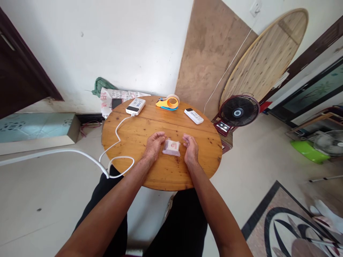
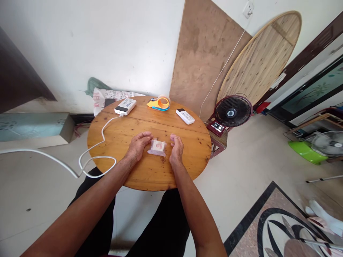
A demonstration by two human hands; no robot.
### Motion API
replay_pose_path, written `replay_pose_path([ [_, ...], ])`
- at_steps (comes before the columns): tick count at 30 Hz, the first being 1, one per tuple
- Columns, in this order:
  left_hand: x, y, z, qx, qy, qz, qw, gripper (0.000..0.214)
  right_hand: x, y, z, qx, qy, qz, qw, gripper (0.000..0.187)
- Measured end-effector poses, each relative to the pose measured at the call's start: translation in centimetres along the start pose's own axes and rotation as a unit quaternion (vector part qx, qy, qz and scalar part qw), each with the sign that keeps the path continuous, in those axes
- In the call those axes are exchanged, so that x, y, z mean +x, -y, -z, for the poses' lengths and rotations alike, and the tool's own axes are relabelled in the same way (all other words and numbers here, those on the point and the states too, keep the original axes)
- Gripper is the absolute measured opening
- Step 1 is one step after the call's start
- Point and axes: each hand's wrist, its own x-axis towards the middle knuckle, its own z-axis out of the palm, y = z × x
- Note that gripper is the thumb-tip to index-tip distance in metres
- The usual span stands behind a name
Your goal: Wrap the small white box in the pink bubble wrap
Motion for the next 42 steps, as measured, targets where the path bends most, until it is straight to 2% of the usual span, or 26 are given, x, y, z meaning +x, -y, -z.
replay_pose_path([
  [14,0.07,0.08,0.01,0.008,-0.002,0.005,1.000,0.030,0.22,-0.26,0.06,-0.003,-0.002,-0.003,1.000,0.026],
  [42,-0.15,0.22,-0.07,0.025,0.009,0.001,1.000,0.029,0.17,-0.89,0.03,0.005,-0.011,0.036,0.999,0.026],
])
